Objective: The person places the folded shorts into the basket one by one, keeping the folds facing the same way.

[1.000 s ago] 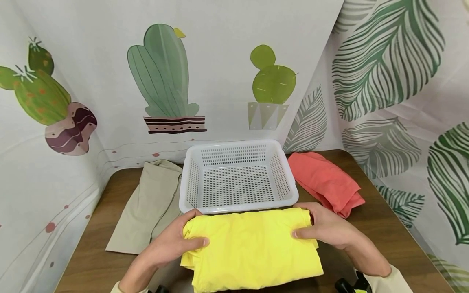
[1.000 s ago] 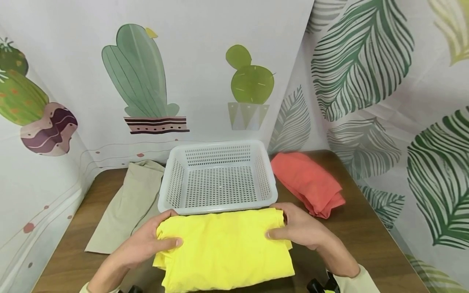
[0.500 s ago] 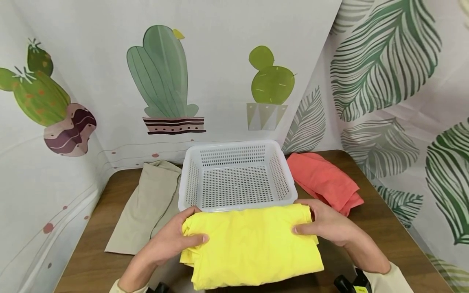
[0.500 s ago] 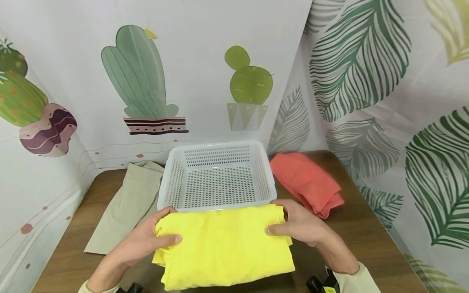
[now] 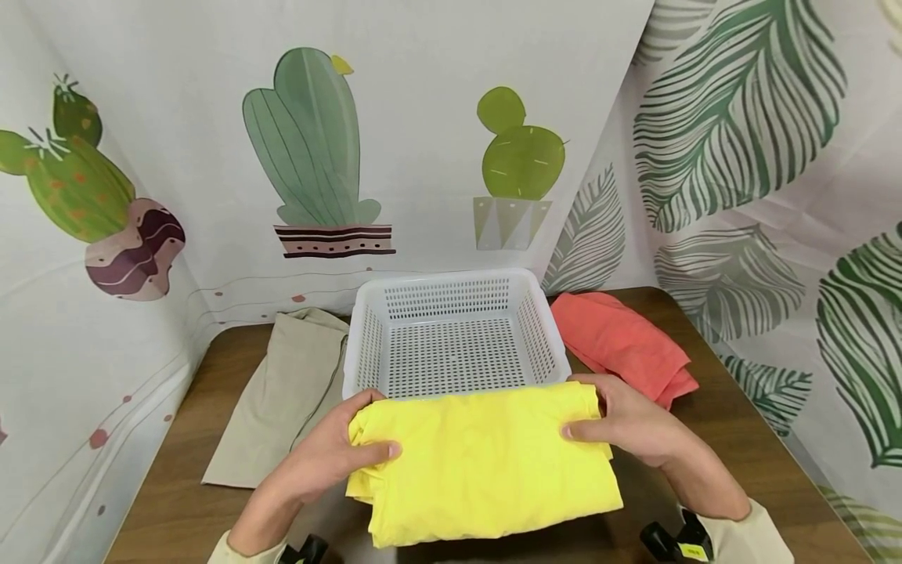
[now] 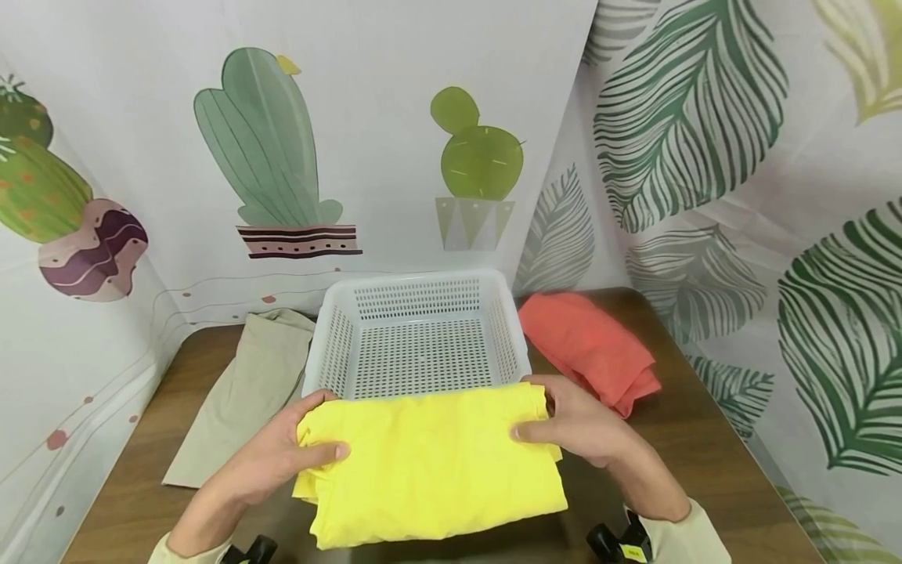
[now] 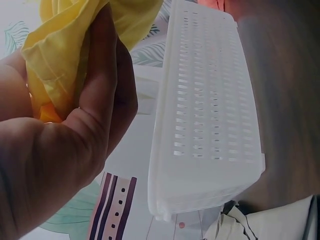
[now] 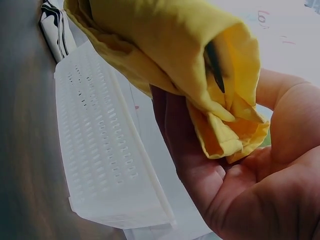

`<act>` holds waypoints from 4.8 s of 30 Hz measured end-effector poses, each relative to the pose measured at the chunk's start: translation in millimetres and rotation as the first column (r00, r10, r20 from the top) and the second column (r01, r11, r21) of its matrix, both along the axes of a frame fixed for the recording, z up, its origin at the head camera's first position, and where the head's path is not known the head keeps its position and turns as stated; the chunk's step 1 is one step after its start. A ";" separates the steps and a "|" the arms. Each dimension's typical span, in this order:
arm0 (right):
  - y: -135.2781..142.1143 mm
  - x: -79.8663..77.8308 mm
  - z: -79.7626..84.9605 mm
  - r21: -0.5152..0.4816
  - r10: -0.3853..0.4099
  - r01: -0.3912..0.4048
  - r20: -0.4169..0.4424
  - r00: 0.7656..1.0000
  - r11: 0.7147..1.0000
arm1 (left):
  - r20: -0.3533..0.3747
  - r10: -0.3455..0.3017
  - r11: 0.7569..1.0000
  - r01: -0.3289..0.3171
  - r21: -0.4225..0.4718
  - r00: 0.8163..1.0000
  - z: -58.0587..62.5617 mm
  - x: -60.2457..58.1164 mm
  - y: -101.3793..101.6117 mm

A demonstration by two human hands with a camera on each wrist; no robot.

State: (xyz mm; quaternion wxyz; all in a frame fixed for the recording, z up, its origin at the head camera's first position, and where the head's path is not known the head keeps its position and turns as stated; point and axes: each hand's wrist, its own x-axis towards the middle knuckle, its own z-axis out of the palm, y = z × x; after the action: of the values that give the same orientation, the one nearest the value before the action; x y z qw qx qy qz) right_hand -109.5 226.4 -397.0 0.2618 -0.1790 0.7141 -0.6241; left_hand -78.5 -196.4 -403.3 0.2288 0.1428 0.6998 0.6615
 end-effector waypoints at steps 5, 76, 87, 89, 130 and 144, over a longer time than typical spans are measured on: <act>-0.4 -1.2 2.5 -0.004 0.000 0.000 -0.012 1.000 1.000 | -0.003 0.017 1.000 -0.017 -0.005 1.000 2.3 -2.0 -0.4; -12.1 -25.2 23.4 -0.004 -0.279 0.279 0.011 0.960 0.960 | 0.026 0.192 0.973 -0.193 0.127 0.981 12.4 -32.5 0.2; -13.8 -30.9 23.1 0.008 -0.323 0.323 0.056 0.945 0.946 | 0.015 0.208 0.972 -0.209 0.111 0.978 9.8 -37.5 0.6; -14.3 -32.3 22.7 0.003 -0.327 0.328 0.065 0.943 0.945 | 0.021 0.215 0.970 -0.216 0.113 0.976 10.0 -38.1 0.7; -21.1 -59.3 14.1 -0.124 -0.351 0.389 0.253 0.902 0.913 | 0.072 0.322 0.934 -0.329 0.139 0.944 7.6 -56.0 1.8; -26.0 -68.5 14.5 -0.154 -0.338 0.400 0.319 0.886 0.903 | 0.105 0.360 0.914 -0.373 0.156 0.927 4.3 -66.2 0.2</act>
State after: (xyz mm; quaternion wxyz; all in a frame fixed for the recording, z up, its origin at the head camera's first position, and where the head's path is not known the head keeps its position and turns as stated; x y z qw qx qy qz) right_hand -178.0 200.3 -382.5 0.2166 0.0252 0.6181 -0.7553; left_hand -144.7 -196.1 -399.1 0.1131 0.0037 0.6449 0.7559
